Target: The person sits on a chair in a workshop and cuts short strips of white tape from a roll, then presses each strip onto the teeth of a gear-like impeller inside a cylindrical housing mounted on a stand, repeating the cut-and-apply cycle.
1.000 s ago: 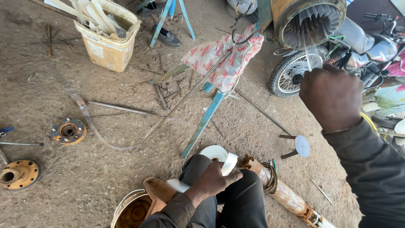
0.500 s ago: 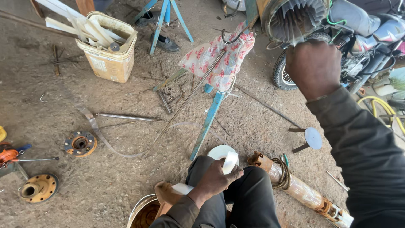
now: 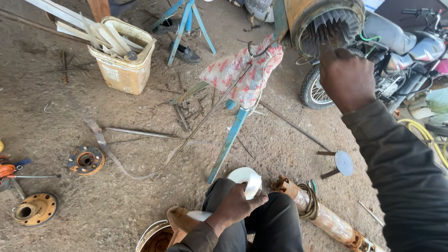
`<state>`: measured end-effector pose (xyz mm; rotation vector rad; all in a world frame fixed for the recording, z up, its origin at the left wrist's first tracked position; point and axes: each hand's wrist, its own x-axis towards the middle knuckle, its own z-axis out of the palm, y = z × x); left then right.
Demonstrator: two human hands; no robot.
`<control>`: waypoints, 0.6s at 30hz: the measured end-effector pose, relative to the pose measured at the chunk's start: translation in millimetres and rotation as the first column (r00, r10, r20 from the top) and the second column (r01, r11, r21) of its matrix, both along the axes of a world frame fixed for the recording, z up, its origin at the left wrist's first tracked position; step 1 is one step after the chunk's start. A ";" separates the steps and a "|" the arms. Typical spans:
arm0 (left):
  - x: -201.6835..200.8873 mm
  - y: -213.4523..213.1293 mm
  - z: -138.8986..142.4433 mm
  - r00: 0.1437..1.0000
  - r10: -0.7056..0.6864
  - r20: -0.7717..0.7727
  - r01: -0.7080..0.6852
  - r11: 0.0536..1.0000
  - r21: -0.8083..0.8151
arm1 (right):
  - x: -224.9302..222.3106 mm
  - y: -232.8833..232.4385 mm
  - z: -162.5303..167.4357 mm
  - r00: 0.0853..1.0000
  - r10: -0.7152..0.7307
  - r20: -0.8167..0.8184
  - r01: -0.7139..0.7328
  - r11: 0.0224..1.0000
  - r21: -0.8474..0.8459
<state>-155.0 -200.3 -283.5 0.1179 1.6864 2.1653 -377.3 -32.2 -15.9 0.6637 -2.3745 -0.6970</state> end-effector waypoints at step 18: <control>-1.2 1.0 -3.4 1.000 -0.010 0.021 0.009 1.000 0.020 | 8.0 4.7 24.8 0.996 0.083 0.027 -0.086 0.880 0.467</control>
